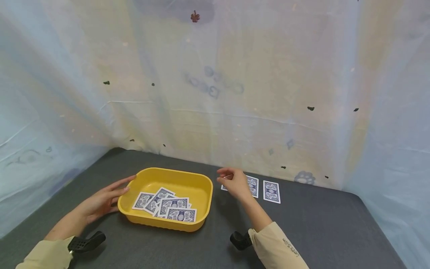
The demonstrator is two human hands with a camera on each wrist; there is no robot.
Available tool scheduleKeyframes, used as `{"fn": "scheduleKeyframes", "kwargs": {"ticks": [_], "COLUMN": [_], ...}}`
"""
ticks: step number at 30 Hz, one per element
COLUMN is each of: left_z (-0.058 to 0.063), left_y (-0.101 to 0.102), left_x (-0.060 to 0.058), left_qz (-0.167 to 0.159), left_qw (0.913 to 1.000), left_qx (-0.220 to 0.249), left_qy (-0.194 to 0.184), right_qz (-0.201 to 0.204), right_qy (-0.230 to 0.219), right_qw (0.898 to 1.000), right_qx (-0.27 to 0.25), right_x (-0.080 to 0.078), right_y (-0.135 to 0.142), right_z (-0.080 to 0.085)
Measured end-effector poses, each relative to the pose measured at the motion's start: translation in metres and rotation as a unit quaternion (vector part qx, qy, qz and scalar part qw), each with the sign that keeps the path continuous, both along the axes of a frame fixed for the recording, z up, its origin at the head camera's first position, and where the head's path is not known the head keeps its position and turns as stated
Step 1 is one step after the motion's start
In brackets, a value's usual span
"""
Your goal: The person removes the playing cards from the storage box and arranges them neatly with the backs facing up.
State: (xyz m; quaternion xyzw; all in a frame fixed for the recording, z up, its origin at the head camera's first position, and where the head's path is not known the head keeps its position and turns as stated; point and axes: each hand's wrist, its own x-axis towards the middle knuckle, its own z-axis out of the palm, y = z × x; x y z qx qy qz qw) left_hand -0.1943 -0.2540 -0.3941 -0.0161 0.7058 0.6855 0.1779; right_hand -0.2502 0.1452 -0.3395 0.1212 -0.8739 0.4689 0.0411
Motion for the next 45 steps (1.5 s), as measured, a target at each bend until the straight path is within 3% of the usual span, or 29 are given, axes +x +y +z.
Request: {"fn": "scheduleKeyframes", "kwargs": {"ticks": [9, 20, 27, 35, 45], "left_z": [0.001, -0.002, -0.001, -0.001, -0.003], "left_y": [-0.002, -0.002, -0.002, 0.0, 0.003], "left_x": [0.002, 0.002, 0.002, 0.003, 0.003], "left_qz": [-0.002, -0.001, -0.004, 0.004, 0.013], "left_qw": [1.0, 1.0, 1.0, 1.0, 0.9999], "left_qx": [-0.002, 0.0, 0.001, -0.002, -0.002], "left_qy": [0.005, 0.004, 0.006, 0.005, 0.0], "right_qz": [0.066, 0.117, 0.133, 0.175, 0.195], "right_qy": [-0.02, -0.024, -0.027, -0.045, -0.066], "right_qw": [0.997, 0.992, 0.991, 0.982, 0.973], "right_qx": [-0.035, -0.042, -0.004, 0.057, 0.104], "right_x": [0.009, 0.007, 0.01, 0.016, 0.019], "right_y": [-0.031, -0.051, -0.072, -0.09, -0.098], "right_z": [0.014, 0.007, 0.007, -0.001, -0.013]}}
